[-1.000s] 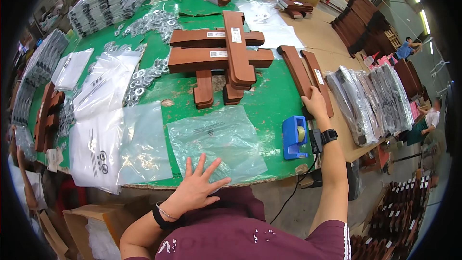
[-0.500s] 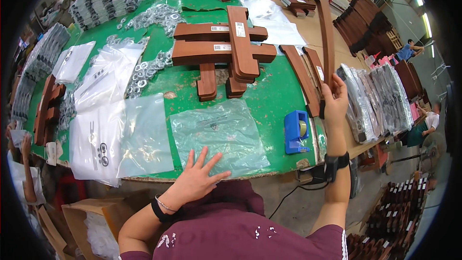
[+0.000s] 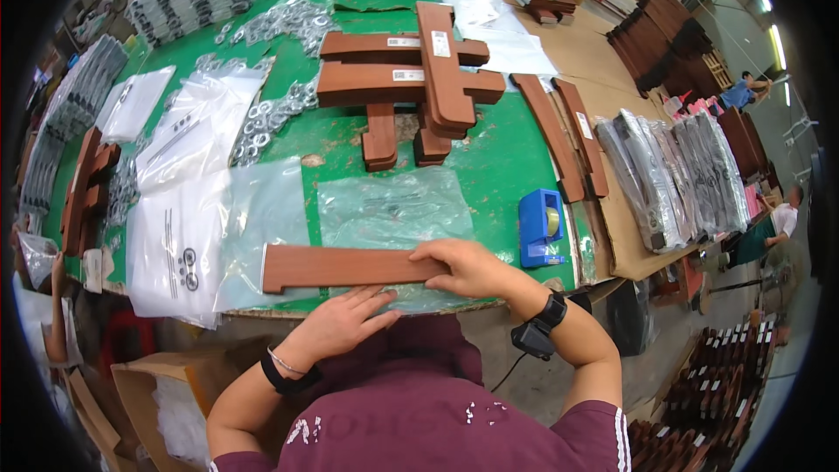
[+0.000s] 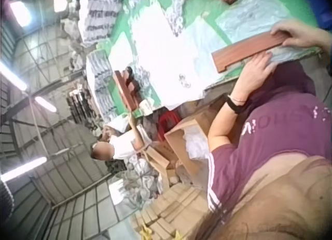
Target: Packing wooden furniture components into plastic bags and sealing them with tape.
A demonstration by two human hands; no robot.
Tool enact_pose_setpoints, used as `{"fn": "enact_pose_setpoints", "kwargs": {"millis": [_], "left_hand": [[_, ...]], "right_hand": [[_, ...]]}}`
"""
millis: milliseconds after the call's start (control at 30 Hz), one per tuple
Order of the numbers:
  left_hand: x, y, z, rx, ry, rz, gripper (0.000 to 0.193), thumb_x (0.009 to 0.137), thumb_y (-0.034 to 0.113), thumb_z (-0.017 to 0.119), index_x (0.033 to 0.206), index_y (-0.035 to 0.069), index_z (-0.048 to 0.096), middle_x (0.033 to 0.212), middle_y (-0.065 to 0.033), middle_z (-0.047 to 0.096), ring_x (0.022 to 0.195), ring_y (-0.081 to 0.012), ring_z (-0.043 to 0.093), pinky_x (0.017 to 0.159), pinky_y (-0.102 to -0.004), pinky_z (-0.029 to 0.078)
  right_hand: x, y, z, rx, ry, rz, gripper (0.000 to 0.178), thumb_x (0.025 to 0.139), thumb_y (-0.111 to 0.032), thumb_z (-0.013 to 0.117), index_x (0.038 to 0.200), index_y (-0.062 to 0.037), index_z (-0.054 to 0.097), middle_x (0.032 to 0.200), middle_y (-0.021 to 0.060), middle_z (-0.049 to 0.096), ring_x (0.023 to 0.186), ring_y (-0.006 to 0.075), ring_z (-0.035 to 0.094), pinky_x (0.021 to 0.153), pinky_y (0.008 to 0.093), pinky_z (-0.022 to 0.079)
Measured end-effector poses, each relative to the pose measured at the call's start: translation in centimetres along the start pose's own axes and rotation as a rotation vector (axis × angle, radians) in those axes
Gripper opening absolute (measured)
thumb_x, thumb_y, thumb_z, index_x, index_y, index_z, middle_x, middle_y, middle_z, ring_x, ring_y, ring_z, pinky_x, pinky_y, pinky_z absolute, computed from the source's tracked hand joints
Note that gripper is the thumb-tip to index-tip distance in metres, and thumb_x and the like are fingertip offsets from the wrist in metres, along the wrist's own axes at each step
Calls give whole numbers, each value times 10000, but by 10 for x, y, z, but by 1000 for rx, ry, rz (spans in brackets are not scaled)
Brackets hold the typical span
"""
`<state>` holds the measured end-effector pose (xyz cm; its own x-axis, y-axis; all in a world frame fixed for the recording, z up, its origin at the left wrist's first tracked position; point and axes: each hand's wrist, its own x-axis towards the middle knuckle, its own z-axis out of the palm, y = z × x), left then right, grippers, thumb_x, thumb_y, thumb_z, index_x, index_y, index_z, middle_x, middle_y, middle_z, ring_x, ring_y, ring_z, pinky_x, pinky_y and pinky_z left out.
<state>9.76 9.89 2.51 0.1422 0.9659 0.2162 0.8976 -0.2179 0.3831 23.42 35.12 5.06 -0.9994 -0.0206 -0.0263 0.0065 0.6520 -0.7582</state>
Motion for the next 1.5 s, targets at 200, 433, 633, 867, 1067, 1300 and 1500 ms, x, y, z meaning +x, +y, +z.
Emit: {"fn": "enact_pose_setpoints", "kwargs": {"millis": [200,433,633,867,1067,1300,1500], "left_hand": [[-17,-6,-3,117,206,-47,304,807,111,606,1106,69,644,1189,-102,636,1136,-299,608,931,-393,521],[-30,-10,4,113,311,-163,196,795,102,618,985,61,646,1107,-88,667,1095,-270,631,879,-376,533],[-30,-18,-2,56,441,-182,229,763,23,678,982,53,616,976,-93,687,896,-291,675,739,-375,561],[-25,-23,-12,-48,569,-313,189,809,-31,652,978,37,601,805,-132,639,706,-330,629,596,-394,506],[-22,-19,-22,-111,593,-404,146,843,-11,635,983,17,605,760,-136,619,682,-335,615,583,-394,489],[-19,-27,-16,-199,655,-525,114,894,23,606,1006,16,625,821,-145,640,709,-332,625,605,-382,486],[-3,-38,-14,-254,722,-617,169,907,61,602,1070,20,623,908,-164,662,764,-338,641,663,-397,502]], "right_hand": [[-7,5,-8,-53,110,-12,468,747,-90,756,1190,-91,605,1239,134,622,1127,342,590,934,406,489],[-11,7,-3,-174,136,-79,473,743,-93,760,1192,-94,609,1262,116,614,1142,335,576,944,430,469],[-19,10,-4,-242,154,-72,472,742,-90,758,1190,-96,612,1272,100,612,1159,312,567,961,416,444],[-21,11,-11,-297,153,-110,471,746,-95,754,1195,-100,611,1294,92,598,1168,304,557,957,415,438],[-23,14,-11,-292,135,-100,469,744,-97,756,1191,-95,615,1287,96,599,1168,306,556,960,416,436],[-27,25,-10,-340,152,-179,531,832,-417,671,1219,-62,591,1306,130,575,1189,341,539,995,446,417],[-36,11,-6,-379,198,-285,747,801,-596,636,1289,-42,526,1311,179,554,1203,365,528,990,464,415]]}}
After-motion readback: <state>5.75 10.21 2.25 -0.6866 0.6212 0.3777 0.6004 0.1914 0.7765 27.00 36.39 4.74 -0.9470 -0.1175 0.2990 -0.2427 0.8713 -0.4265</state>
